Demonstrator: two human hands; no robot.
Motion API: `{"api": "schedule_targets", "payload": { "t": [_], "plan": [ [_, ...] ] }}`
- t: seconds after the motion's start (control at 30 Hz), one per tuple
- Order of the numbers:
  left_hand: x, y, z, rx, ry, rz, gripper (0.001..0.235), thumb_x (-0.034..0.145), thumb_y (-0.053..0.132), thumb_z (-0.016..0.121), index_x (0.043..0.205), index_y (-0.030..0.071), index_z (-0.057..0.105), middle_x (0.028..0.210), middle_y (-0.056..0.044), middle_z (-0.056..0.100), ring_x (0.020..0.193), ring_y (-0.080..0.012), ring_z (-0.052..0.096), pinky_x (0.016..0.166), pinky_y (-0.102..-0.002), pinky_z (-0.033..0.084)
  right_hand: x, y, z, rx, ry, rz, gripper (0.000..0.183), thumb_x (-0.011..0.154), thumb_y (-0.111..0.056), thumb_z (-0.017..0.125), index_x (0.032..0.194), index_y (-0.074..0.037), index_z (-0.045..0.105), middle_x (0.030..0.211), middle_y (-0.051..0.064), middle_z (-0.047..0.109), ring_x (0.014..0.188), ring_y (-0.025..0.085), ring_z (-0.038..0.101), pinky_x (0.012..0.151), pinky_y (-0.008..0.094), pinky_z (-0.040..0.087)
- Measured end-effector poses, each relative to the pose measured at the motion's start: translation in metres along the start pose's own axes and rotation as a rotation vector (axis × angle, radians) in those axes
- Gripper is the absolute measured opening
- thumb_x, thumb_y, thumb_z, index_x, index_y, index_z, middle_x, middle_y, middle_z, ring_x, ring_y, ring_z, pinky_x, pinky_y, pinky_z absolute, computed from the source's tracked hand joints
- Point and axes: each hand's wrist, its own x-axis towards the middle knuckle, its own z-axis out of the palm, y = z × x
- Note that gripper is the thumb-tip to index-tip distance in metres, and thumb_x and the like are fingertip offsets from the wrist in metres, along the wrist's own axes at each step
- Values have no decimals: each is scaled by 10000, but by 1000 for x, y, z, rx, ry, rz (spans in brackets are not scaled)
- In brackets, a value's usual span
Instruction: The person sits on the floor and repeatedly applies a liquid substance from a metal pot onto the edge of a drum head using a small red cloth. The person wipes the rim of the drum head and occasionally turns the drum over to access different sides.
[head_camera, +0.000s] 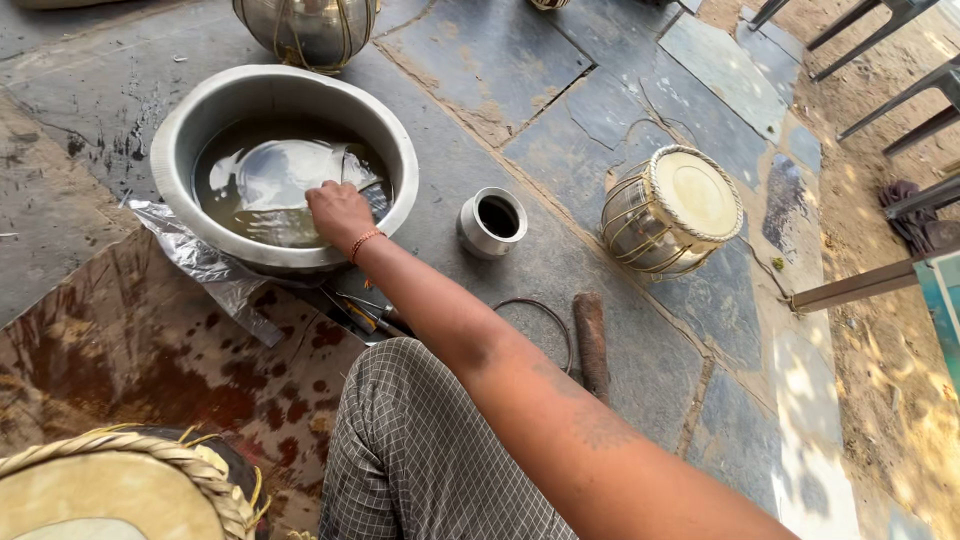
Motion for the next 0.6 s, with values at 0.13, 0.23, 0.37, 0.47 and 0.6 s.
{"api": "schedule_targets", "payload": {
  "t": [0.13,0.23,0.37,0.47,0.6],
  "plan": [
    [6,-21,22,-27,95,8,637,915,448,706,1454,126,597,1389,-81,654,1266,-186,581,1062,-339,426,-38,-50,-61,327,82,3,176,901,-139,650,988,-115,801,1067,150,727,962,315,716,883,416,570],
    [1,-42,-13,-108,77,77,627,923,436,711,1449,113,599,1381,-74,655,1251,-173,581,1057,-326,426,-76,-81,-111,577,36,-37,215,888,-179,716,1085,-102,756,1076,123,739,967,244,742,867,384,585],
    [-54,-76,-73,-490,102,315,614,933,420,718,1442,96,602,1372,-64,656,1232,-156,581,1051,-309,426,-134,-148,-157,827,-151,-119,341,904,-194,765,1225,-90,713,1020,94,781,924,153,744,825,316,611],
    [-73,-84,-78,-175,303,-136,584,894,396,725,1432,182,655,1213,-68,727,1048,-177,657,911,-334,517,-179,-186,-178,862,-213,-231,319,906,-146,747,1213,-66,712,1052,69,788,921,145,749,828,315,605],
    [-73,-69,-72,-166,343,-22,505,920,380,730,1384,188,667,1225,-73,757,1068,-161,703,916,-313,531,-227,-222,-176,830,-93,-501,224,904,-139,718,1117,-68,715,1117,40,712,942,156,743,865,328,651]
  ]
}}
